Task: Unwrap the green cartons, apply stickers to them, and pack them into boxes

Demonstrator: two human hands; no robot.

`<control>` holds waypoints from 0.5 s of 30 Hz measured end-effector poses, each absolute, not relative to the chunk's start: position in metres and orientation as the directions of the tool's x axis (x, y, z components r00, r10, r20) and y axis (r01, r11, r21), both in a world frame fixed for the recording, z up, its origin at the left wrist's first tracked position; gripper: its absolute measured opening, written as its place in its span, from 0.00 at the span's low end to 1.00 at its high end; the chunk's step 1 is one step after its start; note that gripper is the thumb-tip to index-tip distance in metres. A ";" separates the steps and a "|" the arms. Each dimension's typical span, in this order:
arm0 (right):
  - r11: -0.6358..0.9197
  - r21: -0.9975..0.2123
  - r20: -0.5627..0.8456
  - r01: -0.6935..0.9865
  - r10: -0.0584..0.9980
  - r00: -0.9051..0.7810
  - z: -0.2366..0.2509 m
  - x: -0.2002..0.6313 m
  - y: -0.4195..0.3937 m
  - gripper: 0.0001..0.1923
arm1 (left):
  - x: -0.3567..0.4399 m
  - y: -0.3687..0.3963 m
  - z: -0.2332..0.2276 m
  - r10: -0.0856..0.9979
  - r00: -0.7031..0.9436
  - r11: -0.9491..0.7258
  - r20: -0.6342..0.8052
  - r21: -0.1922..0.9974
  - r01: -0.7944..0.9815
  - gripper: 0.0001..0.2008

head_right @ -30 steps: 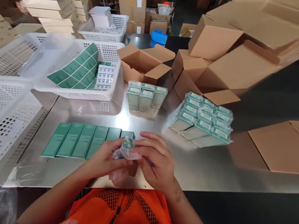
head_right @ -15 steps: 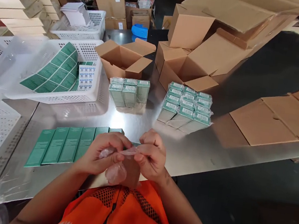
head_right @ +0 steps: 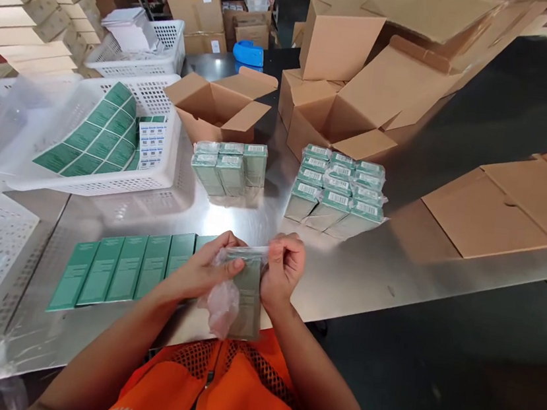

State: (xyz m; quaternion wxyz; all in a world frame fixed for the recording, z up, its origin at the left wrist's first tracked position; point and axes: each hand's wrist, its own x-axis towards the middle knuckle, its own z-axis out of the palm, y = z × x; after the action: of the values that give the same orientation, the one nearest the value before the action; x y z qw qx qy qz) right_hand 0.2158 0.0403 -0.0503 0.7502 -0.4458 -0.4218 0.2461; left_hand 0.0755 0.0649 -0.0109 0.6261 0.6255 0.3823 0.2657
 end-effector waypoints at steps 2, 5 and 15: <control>0.515 -0.856 0.462 0.039 0.731 0.502 -0.047 0.223 0.039 0.12 | 0.075 0.062 -0.014 0.841 0.521 0.131 -0.148 0.989 0.070 0.22; 0.573 -0.809 0.584 0.131 0.755 0.297 -0.039 0.238 0.030 0.12 | 0.078 0.059 -0.014 0.926 0.365 0.149 -0.099 0.982 -0.113 0.23; 0.605 -0.747 0.643 0.276 0.763 0.069 -0.044 0.224 -0.006 0.24 | 0.084 0.063 0.017 0.963 0.111 0.267 -0.245 0.836 -0.480 0.31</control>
State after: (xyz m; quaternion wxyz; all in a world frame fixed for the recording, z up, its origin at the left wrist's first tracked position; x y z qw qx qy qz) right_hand 0.2237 -0.0059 -0.0443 0.6134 -0.3977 -0.6529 0.1984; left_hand 0.0837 0.0633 0.0171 0.6837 0.2963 0.4077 0.5277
